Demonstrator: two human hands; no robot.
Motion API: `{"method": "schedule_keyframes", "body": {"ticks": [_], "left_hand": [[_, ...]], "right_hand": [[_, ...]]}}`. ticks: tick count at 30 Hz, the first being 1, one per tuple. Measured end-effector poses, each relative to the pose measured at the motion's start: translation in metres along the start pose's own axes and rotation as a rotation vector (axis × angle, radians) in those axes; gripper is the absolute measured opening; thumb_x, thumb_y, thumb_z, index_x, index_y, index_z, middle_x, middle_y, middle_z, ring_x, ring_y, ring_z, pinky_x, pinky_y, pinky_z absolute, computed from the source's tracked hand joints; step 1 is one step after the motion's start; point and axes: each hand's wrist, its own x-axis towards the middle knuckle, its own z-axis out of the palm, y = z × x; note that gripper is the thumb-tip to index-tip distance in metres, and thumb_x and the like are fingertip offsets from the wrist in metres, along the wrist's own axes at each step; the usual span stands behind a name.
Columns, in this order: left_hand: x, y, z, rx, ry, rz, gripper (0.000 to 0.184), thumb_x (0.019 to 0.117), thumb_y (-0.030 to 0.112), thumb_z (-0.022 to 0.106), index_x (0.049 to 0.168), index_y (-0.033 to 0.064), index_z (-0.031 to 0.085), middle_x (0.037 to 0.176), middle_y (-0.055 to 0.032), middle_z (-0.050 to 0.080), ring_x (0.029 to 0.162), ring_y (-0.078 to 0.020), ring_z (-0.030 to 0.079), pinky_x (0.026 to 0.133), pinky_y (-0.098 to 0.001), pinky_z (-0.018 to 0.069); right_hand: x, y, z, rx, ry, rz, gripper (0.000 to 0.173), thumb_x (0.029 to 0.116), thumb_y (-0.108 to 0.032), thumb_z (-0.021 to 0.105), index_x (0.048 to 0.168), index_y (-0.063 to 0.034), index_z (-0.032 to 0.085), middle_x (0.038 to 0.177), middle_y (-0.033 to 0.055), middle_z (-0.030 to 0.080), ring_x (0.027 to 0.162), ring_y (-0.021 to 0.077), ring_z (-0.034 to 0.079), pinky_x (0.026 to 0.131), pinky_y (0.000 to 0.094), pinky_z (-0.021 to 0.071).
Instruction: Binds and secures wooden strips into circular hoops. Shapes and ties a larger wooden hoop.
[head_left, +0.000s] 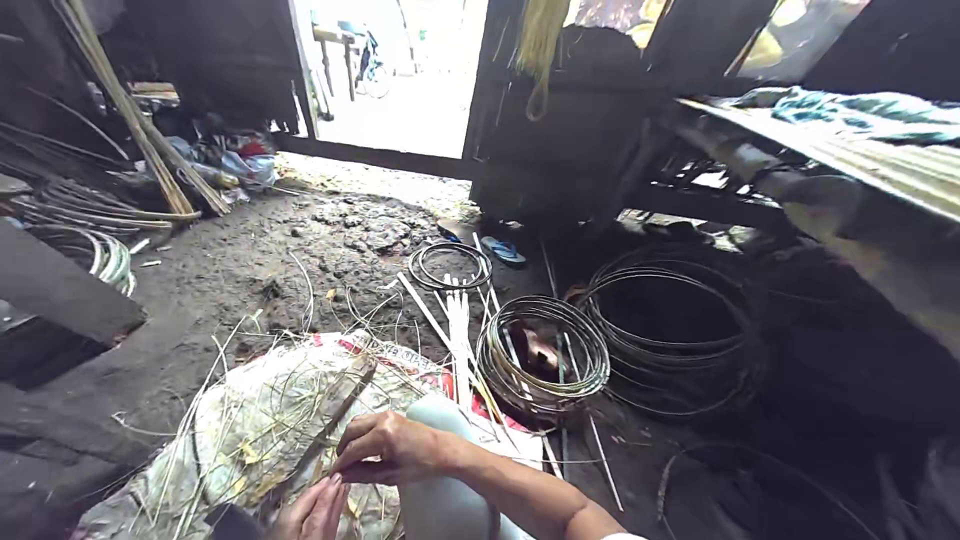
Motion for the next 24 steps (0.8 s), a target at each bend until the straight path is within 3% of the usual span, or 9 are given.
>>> {"method": "schedule_keyframes", "body": {"ticks": [4,7,9,11,14,18,20,24], "left_hand": [[-0.001,0.003,-0.002,0.007,0.042,-0.08,0.015,0.0941,0.01,0.073,0.099,-0.0037,0.079,0.095,-0.0176,0.074,0.094,-0.0133,0.072,0.09,-0.0206,0.0543],[-0.006,0.009,-0.003,-0.019,0.038,-0.241,0.02,0.0943,0.01,0.072,0.105,-0.0068,0.076,0.094,-0.0166,0.074,0.086,-0.0082,0.071,0.082,-0.0195,0.0572],[-0.008,0.014,-0.005,-0.044,-0.032,-0.348,0.023,0.0956,0.007,0.069,0.112,-0.008,0.073,0.095,-0.0179,0.072,0.081,-0.0092,0.071,0.076,-0.022,0.0592],[-0.007,0.019,-0.008,-0.014,-0.121,-0.381,0.023,0.0963,0.006,0.067,0.114,-0.0079,0.073,0.098,-0.0216,0.071,0.082,-0.0153,0.072,0.075,-0.027,0.0612],[-0.005,0.02,-0.007,0.029,-0.173,-0.379,0.021,0.0951,0.006,0.068,0.108,-0.0098,0.073,0.1,-0.0221,0.069,0.08,-0.0144,0.071,0.073,-0.0256,0.0607],[-0.001,0.018,0.002,0.167,-0.083,-0.246,0.019,0.0922,0.01,0.071,0.096,-0.0085,0.074,0.096,-0.0233,0.071,0.086,-0.0231,0.072,0.08,-0.0317,0.0586],[-0.001,0.022,0.01,0.226,0.002,-0.185,0.02,0.0936,0.011,0.071,0.099,-0.0072,0.075,0.095,-0.0222,0.073,0.086,-0.0244,0.073,0.08,-0.0305,0.0587],[-0.005,0.029,0.019,0.384,0.083,-0.093,0.018,0.0981,0.012,0.068,0.108,-0.0017,0.075,0.096,-0.0175,0.075,0.083,-0.0218,0.074,0.075,-0.0296,0.0589]], "right_hand": [[-0.001,0.005,0.0,0.06,-0.002,0.026,0.017,0.0987,-0.006,0.065,0.102,0.0054,0.077,0.097,0.0186,0.074,0.09,0.0223,0.071,0.086,0.0332,0.0572],[-0.003,0.006,0.003,0.099,0.048,0.01,0.013,0.0967,-0.006,0.069,0.101,0.0038,0.078,0.095,0.0166,0.075,0.088,0.0192,0.072,0.084,0.0313,0.0587],[-0.004,0.008,0.008,0.061,0.084,-0.024,0.011,0.0936,-0.008,0.074,0.097,0.0,0.08,0.091,0.0135,0.076,0.089,0.0196,0.073,0.087,0.0341,0.0581],[-0.003,0.011,0.013,-0.001,0.088,-0.049,0.009,0.0919,-0.014,0.077,0.094,-0.0059,0.082,0.087,0.0096,0.076,0.089,0.0222,0.07,0.095,0.0427,0.0508],[0.0,0.008,0.013,-0.017,0.08,-0.038,0.009,0.0898,-0.016,0.079,0.091,-0.008,0.082,0.081,0.0068,0.075,0.088,0.0232,0.069,0.095,0.0466,0.0471],[0.007,-0.002,0.004,0.113,0.071,0.121,0.008,0.0907,-0.008,0.076,0.092,-0.0003,0.08,0.086,0.0095,0.076,0.087,0.0182,0.07,0.09,0.0373,0.0528],[0.013,-0.013,-0.006,0.212,0.044,0.254,0.012,0.0956,-0.004,0.069,0.097,0.0052,0.076,0.088,0.0108,0.074,0.082,0.0115,0.07,0.081,0.0299,0.0586],[0.021,-0.021,-0.015,0.343,0.019,0.357,0.016,0.0996,-0.002,0.06,0.1,0.01,0.07,0.084,0.0107,0.071,0.071,0.0085,0.068,0.071,0.0275,0.0601]]}}
